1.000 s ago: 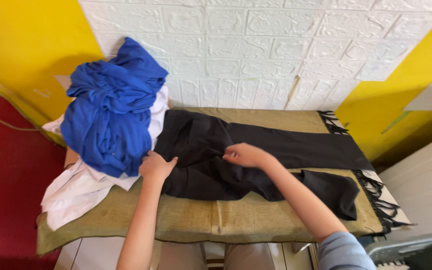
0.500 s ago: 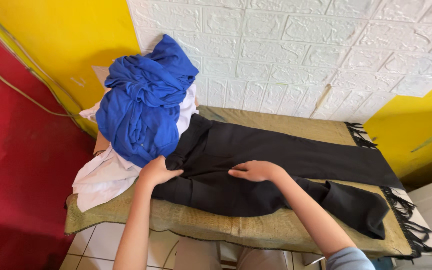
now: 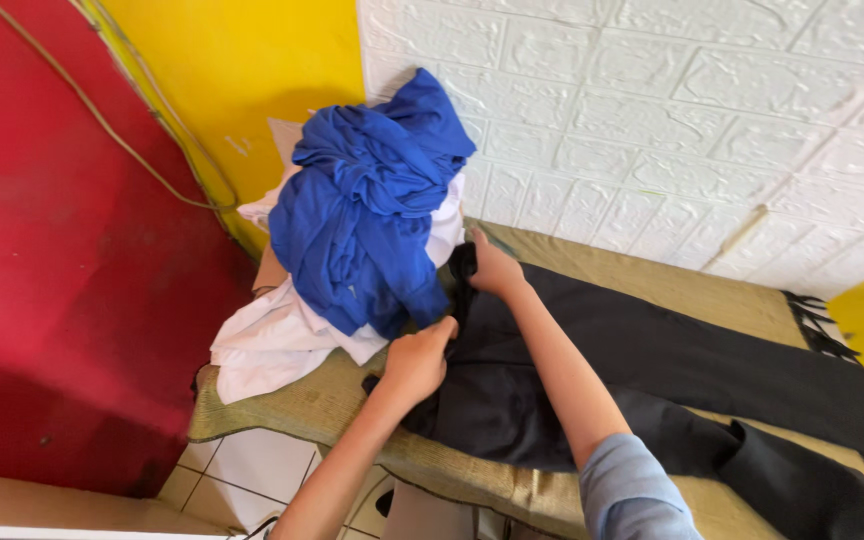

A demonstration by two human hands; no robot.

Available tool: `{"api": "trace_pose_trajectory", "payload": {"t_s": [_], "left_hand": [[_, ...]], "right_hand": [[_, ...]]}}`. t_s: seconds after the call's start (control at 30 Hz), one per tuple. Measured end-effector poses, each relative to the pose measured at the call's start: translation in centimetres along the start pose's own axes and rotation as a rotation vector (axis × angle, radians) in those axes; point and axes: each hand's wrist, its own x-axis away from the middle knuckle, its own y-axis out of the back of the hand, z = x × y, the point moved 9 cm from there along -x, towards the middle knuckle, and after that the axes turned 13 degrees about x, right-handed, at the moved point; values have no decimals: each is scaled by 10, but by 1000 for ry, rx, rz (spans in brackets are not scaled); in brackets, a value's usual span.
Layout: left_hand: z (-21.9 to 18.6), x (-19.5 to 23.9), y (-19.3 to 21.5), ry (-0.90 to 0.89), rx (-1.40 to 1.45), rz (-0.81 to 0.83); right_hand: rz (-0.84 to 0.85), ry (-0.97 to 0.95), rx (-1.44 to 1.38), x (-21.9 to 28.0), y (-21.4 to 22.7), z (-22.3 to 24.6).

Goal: The person picks up a pair of black trousers from a pile, spreads them flat on a table covered with a green cloth, aligns the legs, folds them in half lengthwise, and then folds them into a small rectangle by hand before placing them into a laundry basket.

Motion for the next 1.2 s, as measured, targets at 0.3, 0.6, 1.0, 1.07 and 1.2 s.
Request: {"api": "trace_pose_trajectory", "payload": {"t_s": [0.3,0.6,1.0,1.07,1.2], "left_hand": [[7,11,34,69,-236,-135],[-37,-2,28,-60,-672,-344],[55,-127,-163,32,-309,293],[72,-131,-168,96,-297,302],[91,-132,-147,199,-302,231]], "right_hand": [[-396,84,-191,-51,-25,-10],[-254,47,-622,20,2,15],[162,-384,-171,254,79,-208],[197,-521,-146,309,91,-218],[185,-732,-75,379,98,-226]]}}
